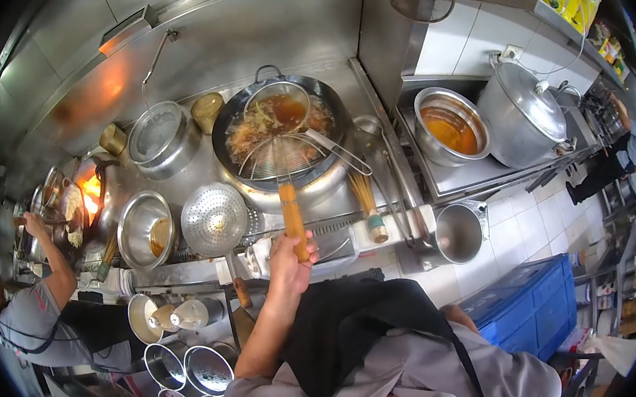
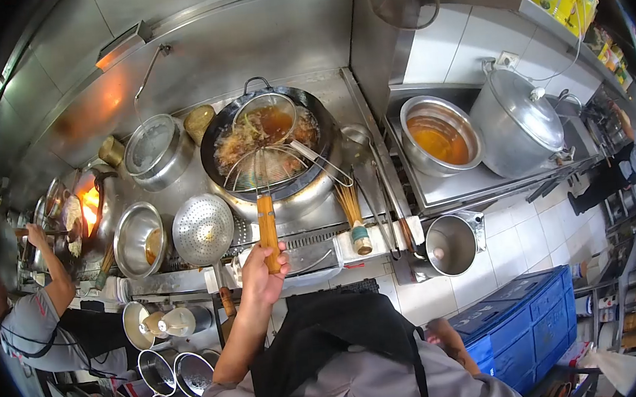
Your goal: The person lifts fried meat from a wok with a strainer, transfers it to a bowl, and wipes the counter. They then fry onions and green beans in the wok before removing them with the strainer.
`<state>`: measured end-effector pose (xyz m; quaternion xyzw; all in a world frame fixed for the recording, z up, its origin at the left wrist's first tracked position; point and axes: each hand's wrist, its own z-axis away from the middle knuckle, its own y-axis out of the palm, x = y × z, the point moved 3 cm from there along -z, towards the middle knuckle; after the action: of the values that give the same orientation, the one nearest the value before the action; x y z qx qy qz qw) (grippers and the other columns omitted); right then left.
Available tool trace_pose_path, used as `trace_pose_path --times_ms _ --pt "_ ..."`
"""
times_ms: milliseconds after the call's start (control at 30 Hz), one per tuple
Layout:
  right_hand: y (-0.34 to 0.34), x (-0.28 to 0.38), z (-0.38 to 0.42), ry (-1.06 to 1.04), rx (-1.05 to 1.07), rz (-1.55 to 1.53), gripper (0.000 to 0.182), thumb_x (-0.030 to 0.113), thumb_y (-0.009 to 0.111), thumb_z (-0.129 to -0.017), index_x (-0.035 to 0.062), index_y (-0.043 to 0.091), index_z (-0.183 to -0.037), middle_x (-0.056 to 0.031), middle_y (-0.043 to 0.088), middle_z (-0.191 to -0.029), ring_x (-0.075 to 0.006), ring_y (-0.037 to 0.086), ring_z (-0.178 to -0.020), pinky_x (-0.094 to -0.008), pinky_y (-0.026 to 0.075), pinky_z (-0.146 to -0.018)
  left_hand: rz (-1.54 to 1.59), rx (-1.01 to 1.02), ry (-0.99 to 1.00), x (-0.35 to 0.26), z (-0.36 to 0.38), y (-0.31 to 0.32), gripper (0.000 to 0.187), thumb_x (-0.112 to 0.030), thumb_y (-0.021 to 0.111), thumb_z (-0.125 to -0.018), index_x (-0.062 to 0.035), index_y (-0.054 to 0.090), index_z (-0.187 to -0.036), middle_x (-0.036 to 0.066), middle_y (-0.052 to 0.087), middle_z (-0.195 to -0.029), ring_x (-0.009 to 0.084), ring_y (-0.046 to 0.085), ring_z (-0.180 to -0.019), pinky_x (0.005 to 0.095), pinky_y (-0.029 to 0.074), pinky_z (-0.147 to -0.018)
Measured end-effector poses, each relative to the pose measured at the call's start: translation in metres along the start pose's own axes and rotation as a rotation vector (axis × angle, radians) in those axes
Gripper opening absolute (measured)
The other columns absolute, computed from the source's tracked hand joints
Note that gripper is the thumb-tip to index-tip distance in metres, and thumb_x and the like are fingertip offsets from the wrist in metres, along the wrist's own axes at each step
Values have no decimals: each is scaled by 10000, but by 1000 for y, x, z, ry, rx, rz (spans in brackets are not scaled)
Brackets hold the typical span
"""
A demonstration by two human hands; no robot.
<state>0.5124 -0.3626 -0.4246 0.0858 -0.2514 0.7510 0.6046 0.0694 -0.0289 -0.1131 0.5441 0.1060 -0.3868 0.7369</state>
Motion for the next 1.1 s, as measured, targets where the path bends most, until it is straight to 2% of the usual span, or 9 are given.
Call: trace_pose_path --times_ms 67,100,167,400,467,600,633,800,1100 --pt "-24 46 21 -660 -86 93 241 179 575 -846 32 580 -1037 -106 638 -788 -213 625 -525 -345 528 -435 27 10 26 4 1 7 274 -74 439 -847 -22 414 -1114 115 553 -920 165 485 -685 283 420 -560" --pt "-31 71 20 -662 -79 93 241 179 575 -846 32 580 -1037 -106 638 -788 -213 625 -525 -345 528 -435 57 4 43 7 2 11 241 -62 441 -851 -31 426 -1089 113 555 -905 166 492 -671 288 416 -544" --pt "-45 94 8 -65 -156 -258 226 159 571 -853 16 576 -1028 -113 636 -783 -192 624 -524 -308 523 -426 86 -9 71 11 2 17 209 -49 443 -854 -41 438 -1064 111 557 -889 167 498 -657 292 411 -528" --pt "-69 56 -20 -55 -47 -168 190 166 578 -857 25 592 -984 -108 639 -772 -195 623 -523 -318 523 -424 52 -46 102 26 -2 28 251 -86 459 -856 -38 431 -1101 116 562 -924 159 496 -686 281 420 -572" --pt "-74 37 -28 -663 127 212 169 169 587 -855 23 604 -940 -108 635 -728 -193 623 -525 -318 518 -417 57 -68 119 29 -2 35 243 -93 466 -860 -39 438 -1094 116 565 -924 161 500 -682 283 423 -572" --pt "-82 25 -33 -194 -27 292 272 189 625 -823 -8 617 -1010 -126 624 -668 -194 614 -507 -317 513 -414 35 -120 142 35 -4 39 221 -111 464 -871 -38 465 -1079 105 572 -914 151 508 -679 270 429 -558" --pt "-86 32 -30 -171 -34 335 341 193 629 -811 -13 597 -1081 -137 635 -698 -195 608 -493 -318 511 -414 23 -115 155 36 -3 41 220 -120 459 -877 -40 473 -1081 97 577 -918 146 513 -683 266 431 -557" --pt "-106 58 -29 -112 -17 160 349 174 617 -817 -1 575 -1116 -129 641 -735 -184 619 -508 -312 509 -413 -7 -127 169 38 -1 48 226 -132 457 -884 -48 473 -1093 91 581 -932 144 514 -684 270 437 -564" --pt "-99 58 -34 -47 -56 -140 176 136 596 -827 23 612 -962 -114 629 -713 -188 598 -465 -312 503 -395 -80 -78 131 35 7 43 331 -127 438 -884 -29 438 -1201 112 586 -990 156 538 -725 283 467 -597"
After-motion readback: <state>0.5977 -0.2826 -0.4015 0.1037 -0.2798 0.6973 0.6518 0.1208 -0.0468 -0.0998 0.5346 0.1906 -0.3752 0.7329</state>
